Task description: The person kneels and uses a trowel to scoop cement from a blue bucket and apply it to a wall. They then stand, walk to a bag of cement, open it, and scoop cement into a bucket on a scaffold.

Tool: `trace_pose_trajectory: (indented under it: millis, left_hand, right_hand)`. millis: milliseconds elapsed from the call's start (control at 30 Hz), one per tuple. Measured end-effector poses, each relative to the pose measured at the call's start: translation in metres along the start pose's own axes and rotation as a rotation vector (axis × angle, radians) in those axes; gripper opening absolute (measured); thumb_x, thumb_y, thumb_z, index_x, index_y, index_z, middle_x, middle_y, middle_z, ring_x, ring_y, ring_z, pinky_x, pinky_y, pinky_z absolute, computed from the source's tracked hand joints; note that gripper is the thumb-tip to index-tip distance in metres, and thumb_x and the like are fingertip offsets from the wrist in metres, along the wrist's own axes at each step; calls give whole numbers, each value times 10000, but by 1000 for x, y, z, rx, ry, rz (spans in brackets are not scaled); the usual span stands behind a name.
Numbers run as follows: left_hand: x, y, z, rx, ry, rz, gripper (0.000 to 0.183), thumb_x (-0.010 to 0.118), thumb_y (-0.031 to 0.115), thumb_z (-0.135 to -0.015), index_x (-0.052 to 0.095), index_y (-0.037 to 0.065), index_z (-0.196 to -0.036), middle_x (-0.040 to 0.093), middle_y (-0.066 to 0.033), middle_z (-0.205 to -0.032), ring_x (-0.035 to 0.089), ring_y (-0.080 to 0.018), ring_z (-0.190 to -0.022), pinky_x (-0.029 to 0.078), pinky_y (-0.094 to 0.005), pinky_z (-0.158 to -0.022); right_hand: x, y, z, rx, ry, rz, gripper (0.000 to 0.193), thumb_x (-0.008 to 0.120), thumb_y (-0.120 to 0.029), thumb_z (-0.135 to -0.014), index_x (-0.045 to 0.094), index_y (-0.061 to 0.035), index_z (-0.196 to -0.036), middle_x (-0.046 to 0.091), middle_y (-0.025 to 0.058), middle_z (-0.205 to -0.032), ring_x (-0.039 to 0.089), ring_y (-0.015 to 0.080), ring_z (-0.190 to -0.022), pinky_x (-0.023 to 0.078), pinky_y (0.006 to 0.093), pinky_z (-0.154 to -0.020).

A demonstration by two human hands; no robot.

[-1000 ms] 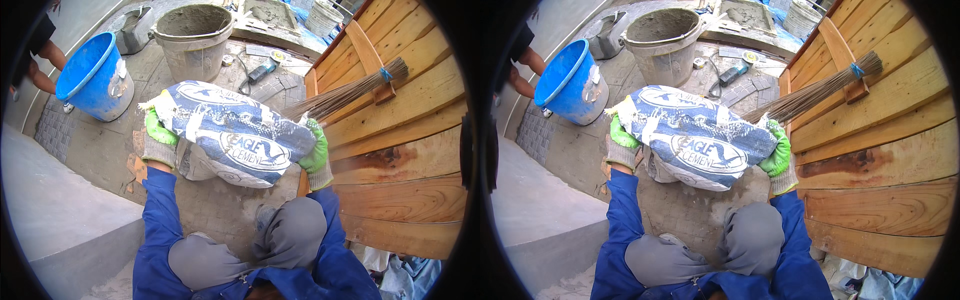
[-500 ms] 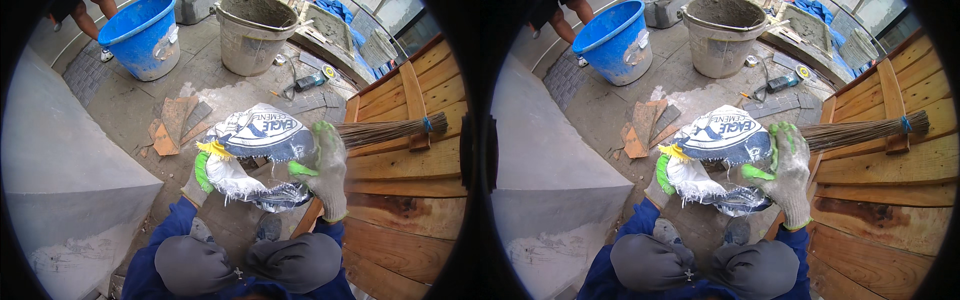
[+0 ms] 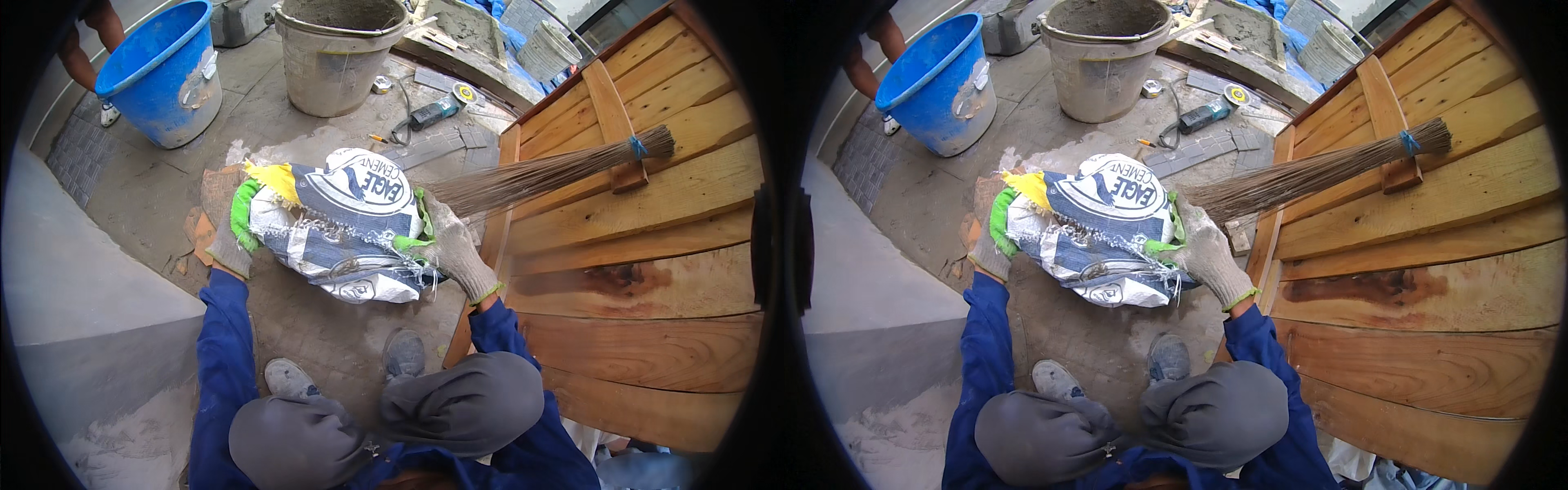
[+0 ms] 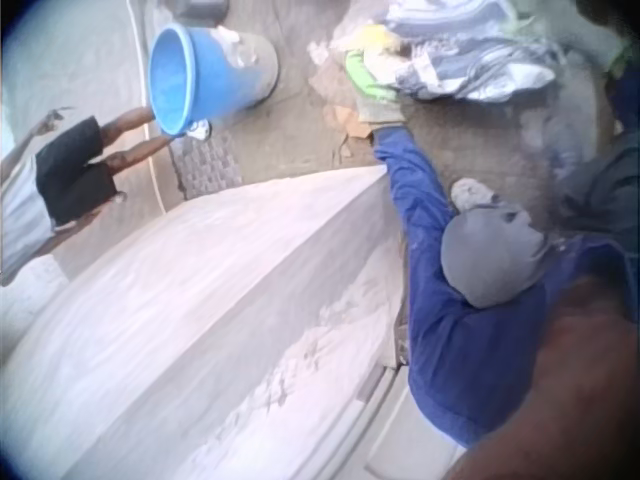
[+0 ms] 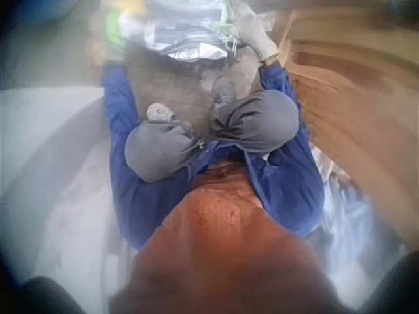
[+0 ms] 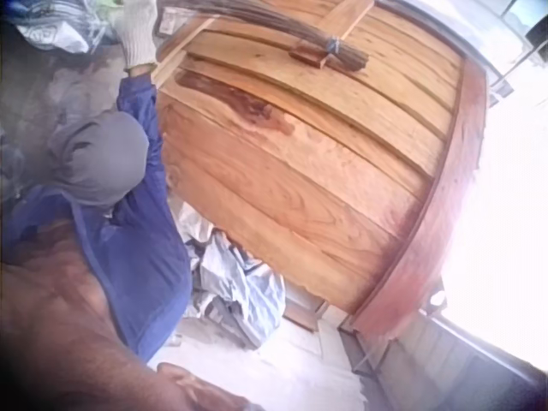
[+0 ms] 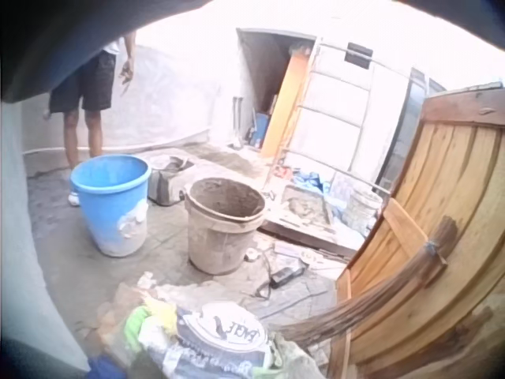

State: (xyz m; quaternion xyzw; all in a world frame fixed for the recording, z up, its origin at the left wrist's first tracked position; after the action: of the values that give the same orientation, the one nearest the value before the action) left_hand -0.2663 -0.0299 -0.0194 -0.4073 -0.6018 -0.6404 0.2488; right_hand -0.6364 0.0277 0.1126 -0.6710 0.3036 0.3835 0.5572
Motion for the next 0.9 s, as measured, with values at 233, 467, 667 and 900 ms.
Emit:
trace_pose_trajectory:
  millis: [233, 467, 667, 900]
  left_hand:
    - [57, 23, 51, 5, 626, -583, 455, 607, 306, -1031, 511, 90, -1421, 646, -44, -1191, 649, -119, -992, 561, -283, -796]
    - [114, 29, 144, -105, 653, -1274, 617, 686, 242, -983, 404, 49, -1497, 639, -117, -1203, 662, -134, -888, 559, -254, -642]
    - [78, -19, 146, -272, 626, -777, 374, 732, 159, -931, 572, -15, -1221, 657, -79, -957, 683, -172, -744, 561, -291, -525]
    - [71, -43, 116, 155, 463, 48, 271, 625, 177, -999, 615, 79, -1251, 660, -25, -1190, 647, -141, -1051, 557, -352, -919]
  right_hand:
    - [-14, -48, 28, -125, 78, 292, 766, 786, -522, -811, 572, -65, -1388, 700, 212, -1054, 731, 330, -845, 586, 415, -689]
    - [42, -116, 29, -320, -183, -97, 332, 686, -309, -941, 728, -58, -1154, 744, 158, -1020, 727, 321, -810, 572, 402, -718]
    - [99, -85, 30, 435, -315, -1401, 307, 579, -305, -1047, 688, -50, -1179, 704, 41, -1019, 642, 82, -812, 533, 249, -664]
    - [84, -60, -18, 441, -314, -2211, 372, 513, -305, -1075, 599, -20, -1297, 706, 130, -1143, 715, 244, -994, 613, 397, -889]
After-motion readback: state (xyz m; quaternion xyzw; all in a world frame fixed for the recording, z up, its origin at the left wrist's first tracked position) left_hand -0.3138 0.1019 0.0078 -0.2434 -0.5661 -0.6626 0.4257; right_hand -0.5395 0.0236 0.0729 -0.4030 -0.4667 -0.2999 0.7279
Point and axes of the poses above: each hand's wrist, its own z-axis away from the middle knuckle, its own x-axis out of the palm, y = z × x, the point moved 8 cm from there along -z, towards the middle knuckle
